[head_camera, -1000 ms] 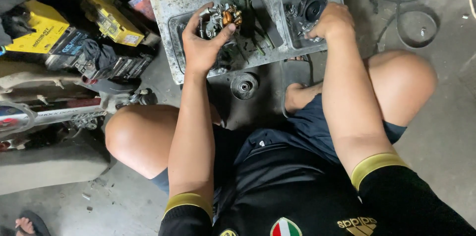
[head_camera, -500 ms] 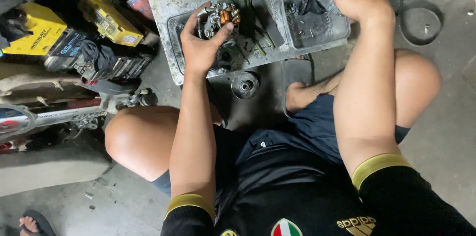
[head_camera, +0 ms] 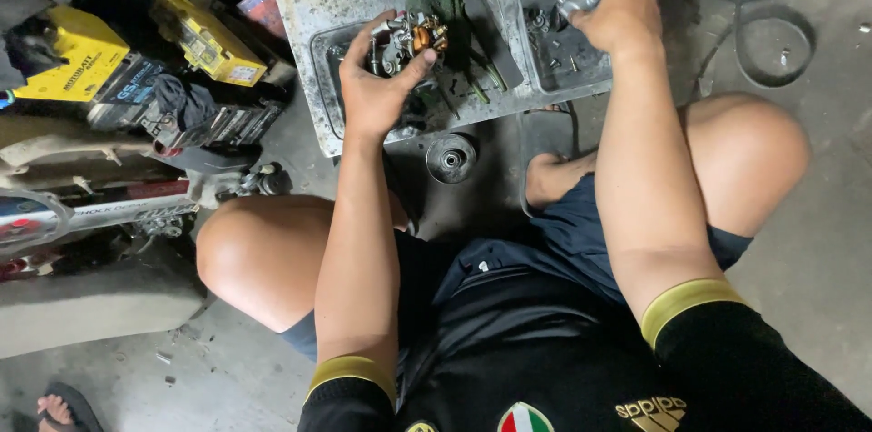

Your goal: Using a screwdriver to clean and inspect a motorcycle carburetor while sitting on the floor.

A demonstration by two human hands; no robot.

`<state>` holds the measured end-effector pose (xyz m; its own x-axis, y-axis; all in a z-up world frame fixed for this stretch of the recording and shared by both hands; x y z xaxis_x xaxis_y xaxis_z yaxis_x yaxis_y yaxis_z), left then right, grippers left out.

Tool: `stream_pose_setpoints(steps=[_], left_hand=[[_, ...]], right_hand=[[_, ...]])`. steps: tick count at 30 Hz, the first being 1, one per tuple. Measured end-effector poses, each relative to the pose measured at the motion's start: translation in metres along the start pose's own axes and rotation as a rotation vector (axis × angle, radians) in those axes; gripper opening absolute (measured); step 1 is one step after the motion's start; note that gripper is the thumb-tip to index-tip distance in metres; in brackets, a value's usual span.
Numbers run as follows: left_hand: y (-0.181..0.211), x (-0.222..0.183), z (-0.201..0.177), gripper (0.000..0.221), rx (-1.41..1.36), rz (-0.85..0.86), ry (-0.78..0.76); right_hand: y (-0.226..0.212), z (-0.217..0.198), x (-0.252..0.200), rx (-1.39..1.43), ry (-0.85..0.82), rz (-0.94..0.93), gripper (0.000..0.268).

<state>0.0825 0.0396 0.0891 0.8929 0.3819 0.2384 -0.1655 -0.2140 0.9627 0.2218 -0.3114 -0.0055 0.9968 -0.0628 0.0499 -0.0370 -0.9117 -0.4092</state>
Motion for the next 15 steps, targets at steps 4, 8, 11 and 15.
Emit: stream_pose_setpoints(steps=[4, 8, 11, 15], left_hand=[[-0.002, -0.001, -0.001, 0.058, 0.025, -0.003, 0.005], [-0.003, 0.0, -0.001, 0.059, 0.062, 0.009, 0.012], [-0.003, -0.001, 0.0, 0.061, 0.1, 0.021, 0.012], [0.006, -0.003, 0.007, 0.066, 0.228, 0.105, -0.003]], right_hand=[[-0.001, 0.0, -0.001, -0.039, 0.026, -0.037, 0.066], [0.002, -0.011, -0.006, -0.05, 0.038, 0.029, 0.069], [0.006, -0.009, -0.008, -0.153, -0.022, 0.083, 0.061], [-0.003, 0.018, -0.026, -0.371, -0.346, 0.111, 0.057]])
Point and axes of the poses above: each hand's wrist, its own x-axis towards the middle knuckle, its own z-axis out of the palm, y = z × x, the point moved 8 cm from there along x, towards the middle knuckle, and after that the axes turned 9 degrees about y, right-handed, at the moved point
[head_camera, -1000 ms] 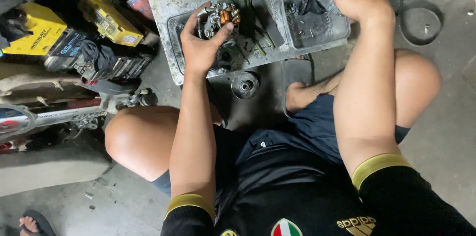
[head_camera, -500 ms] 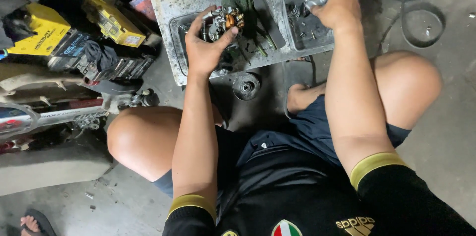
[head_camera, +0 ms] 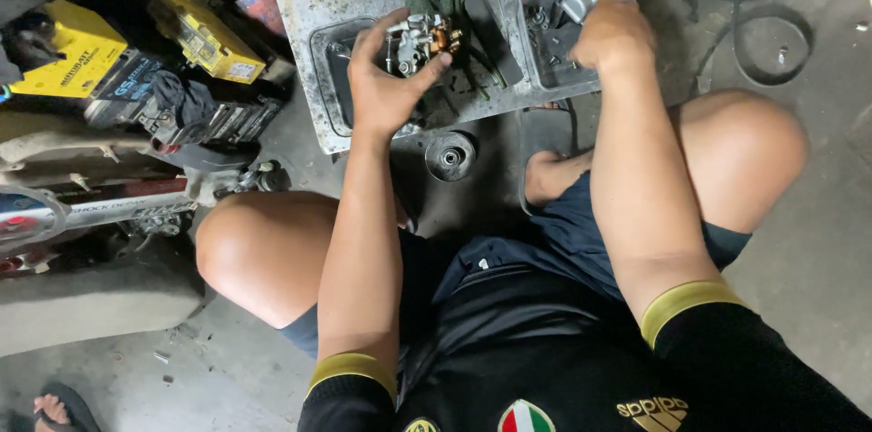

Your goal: Using a screwdriver to clean and inspect a motorcycle carburetor while sitting on the floor.

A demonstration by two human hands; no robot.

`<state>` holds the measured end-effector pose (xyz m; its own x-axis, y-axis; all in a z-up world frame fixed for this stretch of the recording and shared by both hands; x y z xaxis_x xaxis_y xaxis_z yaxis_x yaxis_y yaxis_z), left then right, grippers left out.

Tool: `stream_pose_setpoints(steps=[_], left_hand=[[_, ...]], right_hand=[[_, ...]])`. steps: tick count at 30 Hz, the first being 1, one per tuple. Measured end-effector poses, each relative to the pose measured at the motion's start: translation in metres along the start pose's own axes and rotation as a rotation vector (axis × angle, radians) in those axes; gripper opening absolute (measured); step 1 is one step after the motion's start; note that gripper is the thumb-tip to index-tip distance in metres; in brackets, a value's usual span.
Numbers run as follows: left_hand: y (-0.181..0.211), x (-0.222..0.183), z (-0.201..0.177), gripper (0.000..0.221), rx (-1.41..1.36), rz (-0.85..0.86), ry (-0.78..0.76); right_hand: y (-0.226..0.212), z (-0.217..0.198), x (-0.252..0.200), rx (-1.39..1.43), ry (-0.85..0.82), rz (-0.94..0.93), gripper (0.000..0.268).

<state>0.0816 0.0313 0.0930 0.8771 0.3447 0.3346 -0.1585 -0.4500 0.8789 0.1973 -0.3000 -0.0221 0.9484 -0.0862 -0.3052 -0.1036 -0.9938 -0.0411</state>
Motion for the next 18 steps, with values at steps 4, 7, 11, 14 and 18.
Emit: stream_pose_setpoints(steps=[4, 7, 11, 14, 18], left_hand=[[0.006, -0.007, 0.006, 0.071, 0.057, 0.061, 0.02], [0.02, -0.01, 0.011, 0.072, 0.056, 0.105, -0.005], [0.031, -0.016, 0.011, 0.073, 0.076, 0.128, -0.005], [0.035, -0.016, 0.011, 0.074, 0.051, 0.133, -0.004], [0.036, -0.017, 0.008, 0.073, 0.051, 0.149, 0.026]], right_hand=[[-0.004, 0.036, 0.006, -0.093, -0.058, 0.047, 0.035], [0.006, 0.061, 0.019, -0.042, -0.032, 0.14, 0.034], [0.017, 0.095, 0.044, -0.042, 0.026, 0.191, 0.034], [0.014, 0.082, 0.035, -0.053, 0.028, 0.169, 0.036], [-0.007, 0.033, 0.002, -0.049, -0.088, 0.128, 0.058]])
Point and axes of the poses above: each hand's wrist, its own x-axis towards the middle knuckle, its own z-axis out of the palm, y = z × x, the point moved 8 cm from there along x, towards the middle knuckle, and after that the axes turned 9 degrees about y, right-handed, at the moved point
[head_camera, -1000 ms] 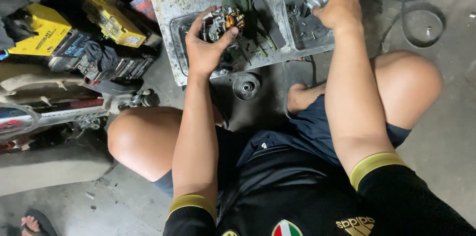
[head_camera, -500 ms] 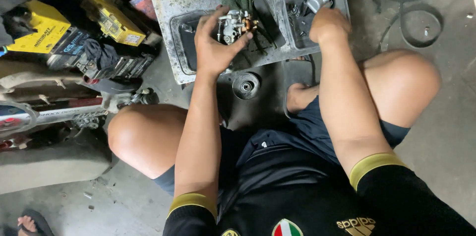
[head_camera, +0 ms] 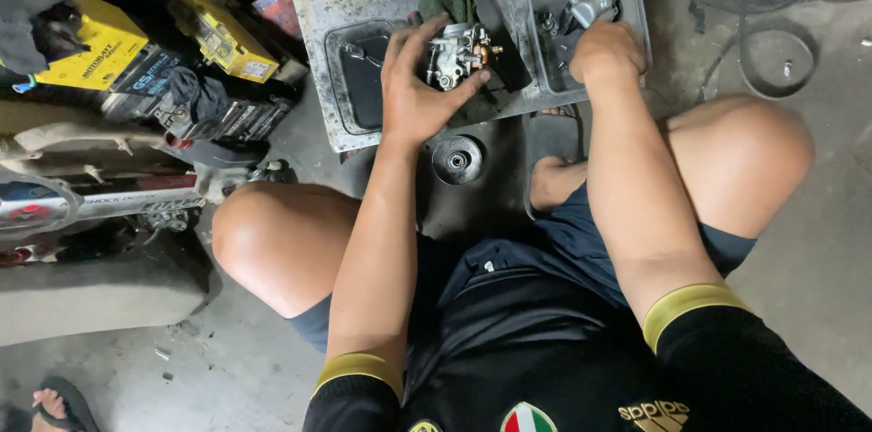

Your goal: Using a screwdriver to clean and inspect a motorcycle carburetor while sitting on the floor.

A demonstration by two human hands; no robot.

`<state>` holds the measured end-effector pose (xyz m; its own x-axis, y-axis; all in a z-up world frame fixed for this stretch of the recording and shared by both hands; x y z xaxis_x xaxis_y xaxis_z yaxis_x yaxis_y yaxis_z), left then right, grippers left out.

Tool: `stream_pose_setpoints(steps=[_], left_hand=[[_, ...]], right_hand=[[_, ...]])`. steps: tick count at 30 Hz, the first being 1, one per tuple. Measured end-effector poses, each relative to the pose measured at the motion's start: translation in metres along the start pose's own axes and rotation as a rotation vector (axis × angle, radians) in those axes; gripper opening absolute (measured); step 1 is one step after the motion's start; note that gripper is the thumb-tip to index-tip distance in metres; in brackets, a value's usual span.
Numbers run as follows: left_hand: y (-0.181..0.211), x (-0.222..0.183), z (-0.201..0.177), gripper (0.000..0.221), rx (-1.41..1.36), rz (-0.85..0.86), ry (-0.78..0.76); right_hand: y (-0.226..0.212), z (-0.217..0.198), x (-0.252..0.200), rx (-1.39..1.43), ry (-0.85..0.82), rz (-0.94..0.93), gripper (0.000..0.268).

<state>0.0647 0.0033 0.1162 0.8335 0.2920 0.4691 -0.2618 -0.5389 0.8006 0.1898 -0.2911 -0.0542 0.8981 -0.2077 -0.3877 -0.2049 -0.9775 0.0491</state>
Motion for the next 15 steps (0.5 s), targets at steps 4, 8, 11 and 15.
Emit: stream_pose_setpoints(steps=[4, 8, 11, 15], left_hand=[[-0.003, 0.003, -0.002, 0.072, -0.055, -0.003, 0.027], [-0.004, 0.005, -0.006, 0.07, -0.087, -0.02, 0.057], [-0.01, 0.008, -0.007, 0.071, -0.163, -0.063, 0.063], [-0.023, 0.011, -0.007, 0.079, -0.3, -0.124, 0.06]], right_hand=[[-0.007, -0.058, -0.04, 0.055, 0.057, -0.017, 0.048], [-0.031, -0.11, -0.084, 0.293, 0.178, -0.209, 0.033], [-0.054, -0.133, -0.096, 0.472, 0.336, -0.435, 0.027], [-0.087, -0.157, -0.114, 0.8, 0.608, -0.81, 0.02]])
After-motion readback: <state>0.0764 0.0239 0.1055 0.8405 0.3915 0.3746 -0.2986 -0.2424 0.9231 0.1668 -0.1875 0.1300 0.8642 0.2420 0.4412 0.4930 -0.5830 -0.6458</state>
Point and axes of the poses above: each hand's wrist, its own x-axis towards the middle knuckle, its own z-axis out of the palm, y = z × x, the point moved 8 cm from there along x, towards the middle knuckle, and after that the axes turned 9 degrees about y, right-handed, at the moved point
